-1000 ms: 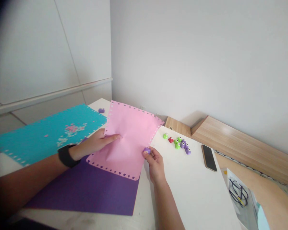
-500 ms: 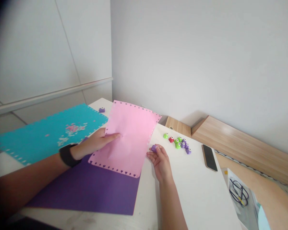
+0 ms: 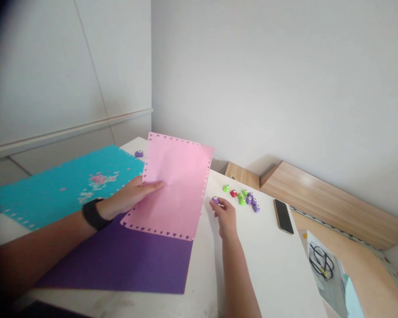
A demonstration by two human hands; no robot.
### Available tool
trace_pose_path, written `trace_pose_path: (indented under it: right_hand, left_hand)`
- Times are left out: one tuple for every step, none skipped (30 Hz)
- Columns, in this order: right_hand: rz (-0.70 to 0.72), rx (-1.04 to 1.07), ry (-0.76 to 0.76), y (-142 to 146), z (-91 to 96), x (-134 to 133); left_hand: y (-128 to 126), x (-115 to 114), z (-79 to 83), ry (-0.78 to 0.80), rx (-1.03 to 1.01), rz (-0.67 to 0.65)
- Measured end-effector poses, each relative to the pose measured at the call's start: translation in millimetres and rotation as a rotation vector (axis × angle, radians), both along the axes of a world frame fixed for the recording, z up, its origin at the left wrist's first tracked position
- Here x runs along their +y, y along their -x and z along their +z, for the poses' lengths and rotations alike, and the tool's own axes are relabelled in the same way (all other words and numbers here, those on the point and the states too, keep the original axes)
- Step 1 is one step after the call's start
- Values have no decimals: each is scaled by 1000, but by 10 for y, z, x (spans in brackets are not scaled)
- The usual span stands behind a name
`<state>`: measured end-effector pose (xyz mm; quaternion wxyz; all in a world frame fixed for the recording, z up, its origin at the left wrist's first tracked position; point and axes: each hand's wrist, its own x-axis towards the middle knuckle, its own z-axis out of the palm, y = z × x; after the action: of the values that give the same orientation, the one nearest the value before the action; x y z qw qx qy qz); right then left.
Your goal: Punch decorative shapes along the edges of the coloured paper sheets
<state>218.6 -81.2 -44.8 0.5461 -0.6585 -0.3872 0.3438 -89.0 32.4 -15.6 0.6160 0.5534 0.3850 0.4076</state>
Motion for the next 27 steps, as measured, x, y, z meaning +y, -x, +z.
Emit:
trace_pose_path:
  right_hand:
    - [23, -50, 3, 51, 22, 62]
    - [49, -103, 5, 115, 39, 134]
    - [75, -156, 4, 188, 51, 214]
    - [101, -208, 2, 268, 56, 299]
    - [126, -259, 1, 349, 53, 387]
    - [149, -308, 1, 429, 44, 476]
    - [167, -355, 2, 504, 28, 562]
    - [179, -399, 3, 572, 7, 643]
    - [186, -439, 4, 632, -17, 716]
    - [189, -474, 6, 685, -44, 781]
    - [191, -504, 8, 731, -71, 837]
    - [193, -529, 10, 770, -97, 882]
    - [197, -551, 13, 803, -118, 918]
    - [201, -571, 14, 829, -133, 944]
    - [206, -589, 15, 845, -141, 963]
    - [209, -605, 15, 848, -140, 975]
    - [209, -618, 16, 834, -130, 980]
    - [202, -630, 19, 798, -110, 981]
    - [188, -642, 23, 737, -81, 978]
    - [163, -655, 30, 650, -43, 972]
    - [126, -672, 40, 540, -1, 961]
    - [81, -695, 52, 410, 45, 947]
    - [27, -724, 68, 267, 91, 928]
    - [-27, -757, 89, 119, 133, 904]
    - [-75, -794, 113, -25, 168, 877]
    - [-117, -833, 138, -158, 195, 845]
    - [-151, -872, 166, -275, 211, 811]
  left_hand:
    - [-2, 11, 2, 49, -49, 0]
    - [-2, 27, 4, 95, -98, -4]
    - [-2, 46, 8, 136, -146, -7]
    - [0, 69, 12, 169, -191, -5]
    - [3, 93, 19, 193, -233, 8]
    - [7, 119, 27, 208, -269, 34]
    - [12, 144, 37, 214, -298, 66]
    - [18, 168, 48, 218, -320, 101]
    - [24, 191, 59, 217, -336, 143]
    - [31, 212, 69, 217, -346, 182]
    - [37, 231, 77, 218, -351, 216]
    - [42, 247, 82, 219, -356, 244]
    - [46, 260, 84, 219, -360, 266]
    - [50, 270, 82, 221, -364, 277]
    - [53, 276, 77, 222, -367, 280]
    - [55, 280, 68, 222, -369, 279]
    - [57, 281, 59, 220, -369, 277]
    - [59, 280, 48, 217, -369, 270]
    - [61, 278, 39, 214, -367, 264]
    - [62, 276, 31, 210, -365, 258]
    - [63, 274, 26, 206, -365, 256]
    - [63, 273, 24, 203, -365, 253]
    - [62, 271, 25, 200, -365, 251]
    - [60, 269, 29, 198, -363, 250]
    - [58, 266, 35, 195, -360, 247]
    - [56, 263, 43, 191, -356, 246]
    - [54, 259, 50, 190, -350, 247]
